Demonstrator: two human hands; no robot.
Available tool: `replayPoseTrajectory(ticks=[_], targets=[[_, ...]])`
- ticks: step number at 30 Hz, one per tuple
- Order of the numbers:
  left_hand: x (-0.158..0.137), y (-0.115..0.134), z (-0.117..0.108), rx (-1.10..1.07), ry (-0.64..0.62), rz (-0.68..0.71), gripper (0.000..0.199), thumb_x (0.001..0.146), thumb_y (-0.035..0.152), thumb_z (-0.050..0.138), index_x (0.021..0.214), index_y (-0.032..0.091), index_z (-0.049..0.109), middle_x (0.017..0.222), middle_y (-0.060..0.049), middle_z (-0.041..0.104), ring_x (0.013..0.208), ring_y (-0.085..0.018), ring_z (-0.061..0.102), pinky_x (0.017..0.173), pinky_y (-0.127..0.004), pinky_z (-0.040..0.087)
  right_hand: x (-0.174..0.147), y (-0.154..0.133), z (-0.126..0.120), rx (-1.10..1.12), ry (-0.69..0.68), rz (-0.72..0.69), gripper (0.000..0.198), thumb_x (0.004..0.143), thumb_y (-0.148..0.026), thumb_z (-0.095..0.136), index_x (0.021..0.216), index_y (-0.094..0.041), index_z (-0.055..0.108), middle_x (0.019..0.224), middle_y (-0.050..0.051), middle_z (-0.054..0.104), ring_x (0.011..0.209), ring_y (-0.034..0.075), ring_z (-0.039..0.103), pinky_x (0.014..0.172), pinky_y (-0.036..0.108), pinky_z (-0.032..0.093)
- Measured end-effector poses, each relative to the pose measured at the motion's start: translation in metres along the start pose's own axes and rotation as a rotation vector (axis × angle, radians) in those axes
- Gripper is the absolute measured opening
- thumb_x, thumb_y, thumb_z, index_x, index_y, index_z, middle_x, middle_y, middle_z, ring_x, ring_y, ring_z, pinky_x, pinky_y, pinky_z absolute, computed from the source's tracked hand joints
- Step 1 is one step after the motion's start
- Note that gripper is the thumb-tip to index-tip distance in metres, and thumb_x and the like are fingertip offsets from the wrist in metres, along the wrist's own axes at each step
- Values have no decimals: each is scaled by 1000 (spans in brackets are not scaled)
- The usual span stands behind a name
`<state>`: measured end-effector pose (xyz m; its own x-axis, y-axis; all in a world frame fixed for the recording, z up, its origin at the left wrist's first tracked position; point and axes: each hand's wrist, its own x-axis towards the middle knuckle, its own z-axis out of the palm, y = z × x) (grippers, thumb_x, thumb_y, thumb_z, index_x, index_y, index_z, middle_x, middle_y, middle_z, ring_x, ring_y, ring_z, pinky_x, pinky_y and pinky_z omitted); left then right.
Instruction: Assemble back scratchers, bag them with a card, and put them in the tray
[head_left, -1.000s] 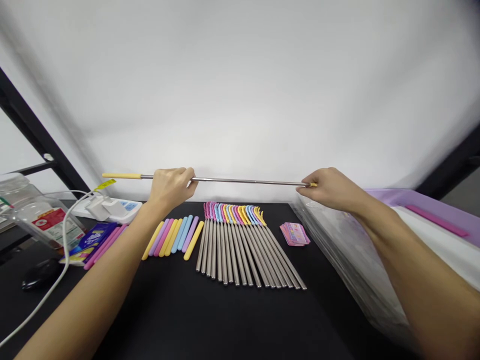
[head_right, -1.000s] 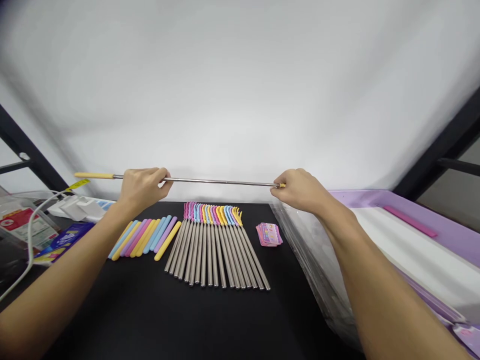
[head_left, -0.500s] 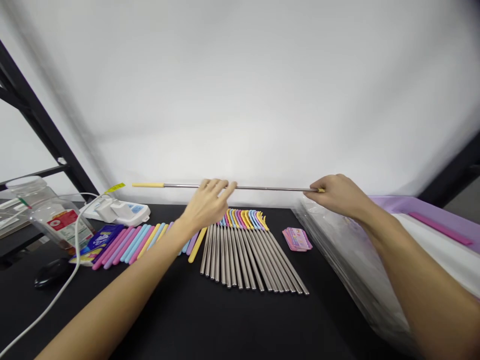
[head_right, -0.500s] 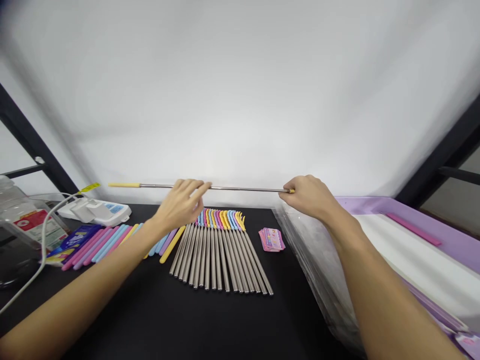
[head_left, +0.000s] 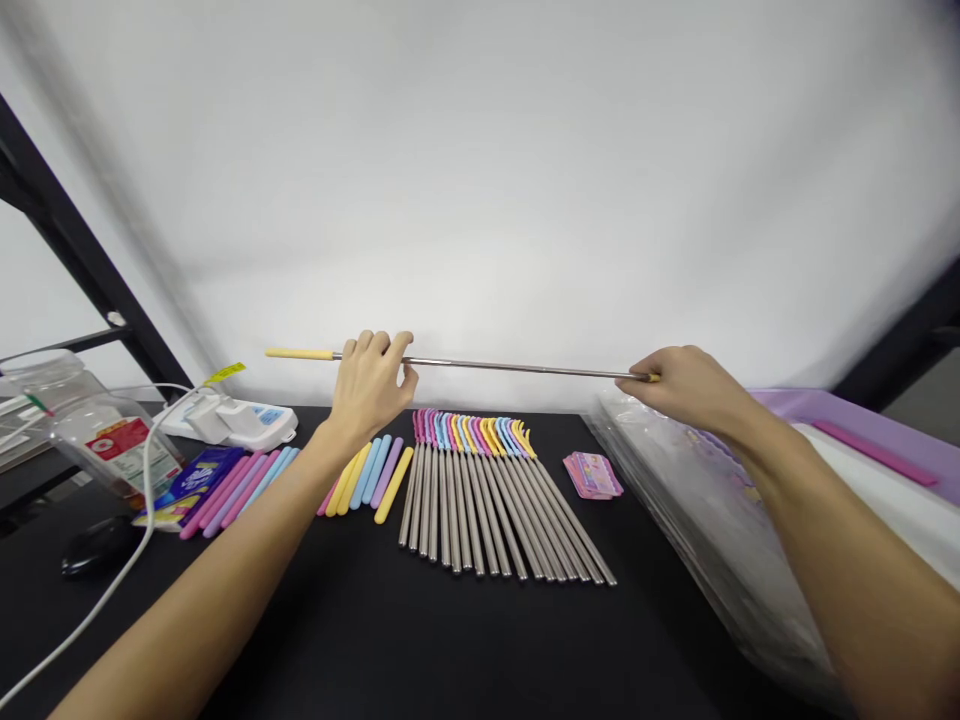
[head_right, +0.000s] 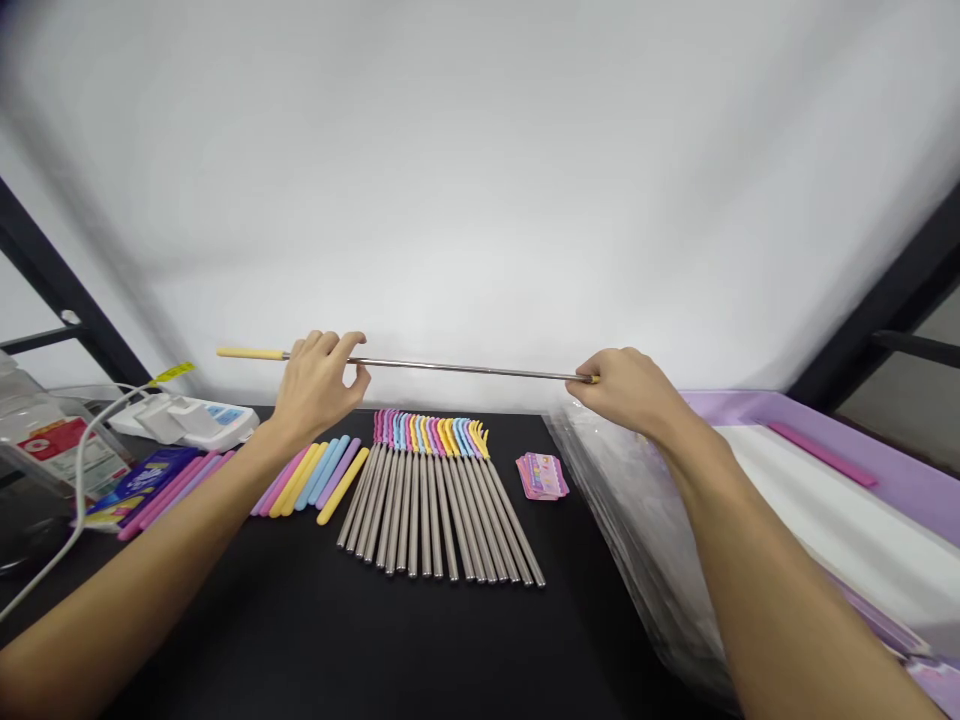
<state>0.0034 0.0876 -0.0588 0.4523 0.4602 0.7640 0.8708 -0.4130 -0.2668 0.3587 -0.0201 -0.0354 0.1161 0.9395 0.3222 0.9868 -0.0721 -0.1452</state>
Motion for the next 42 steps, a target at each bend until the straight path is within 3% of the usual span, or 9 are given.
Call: replayPoseTrajectory(ticks=[8,11,14,18,25,28,34,38,42], targets=[[1,39,-18,-155,31,187,37,87,15,47,123,18,54,97,-10,58,92,-26,48,81,-38,41,5,-46,17,49,-24,-122,33,76,-30,52,45,-23,45,49,-5,25,50,13,24,55,29,17],[4,32,-21,-209,74,267,37,87,13,46,122,18,54,106,-10,61,97,-25,50,82,-36,40,5,-45,14,74,-22,-110,35,77,-31,52,44,-23,42,49,-5,24,50,13,23,54,29,17],[4,6,-16,-94,87,176,30,87,15,47,115,16,58,97,-12,65,97,-28,54,82,-40,39,4,-30,4,63,-13,-69,37,77,-33,53,44,-23,39,48,-4,28,49,12,25,53,29,18],[-1,-12,-7,-11,-17,-52,19,88,23,47,99,18,62,74,-8,66,73,-25,60,67,-35,38,3,-22,-3,-7,-1,-43,37,75,-31,53,43,-23,35,47,-4,27,49,12,24,53,29,19],[-2,35,-10,-172,-177,133,23,85,22,48,106,21,59,77,-3,67,68,-20,63,55,-28,33,5,-61,11,-59,-14,-159,25,72,-28,48,48,-22,46,50,1,44,52,16,40,55,29,22],[-2,34,-10,-138,-202,196,20,85,18,46,99,20,59,78,-4,67,72,-21,64,55,-29,33,4,-56,10,-78,-20,-161,26,73,-27,46,48,-21,48,49,0,43,52,16,41,54,29,20],[-3,33,-10,-93,-213,53,20,83,28,50,101,22,57,64,0,66,57,-21,62,51,-29,27,3,-53,10,-109,-22,-153,25,73,-25,46,51,-20,56,50,1,48,52,16,46,54,28,21],[-8,61,-12,-192,-250,148,22,85,30,48,104,22,56,61,1,66,55,-19,61,52,-28,29,2,-82,20,-137,-21,-199,23,72,-27,48,58,-20,64,60,6,62,58,18,52,54,29,24],[-10,68,-15,-290,-265,251,22,90,34,44,105,21,55,62,1,65,53,-17,59,51,-27,28,0,-94,21,-138,-32,-262,23,74,-26,48,56,-19,60,57,6,60,55,17,48,52,29,22]])
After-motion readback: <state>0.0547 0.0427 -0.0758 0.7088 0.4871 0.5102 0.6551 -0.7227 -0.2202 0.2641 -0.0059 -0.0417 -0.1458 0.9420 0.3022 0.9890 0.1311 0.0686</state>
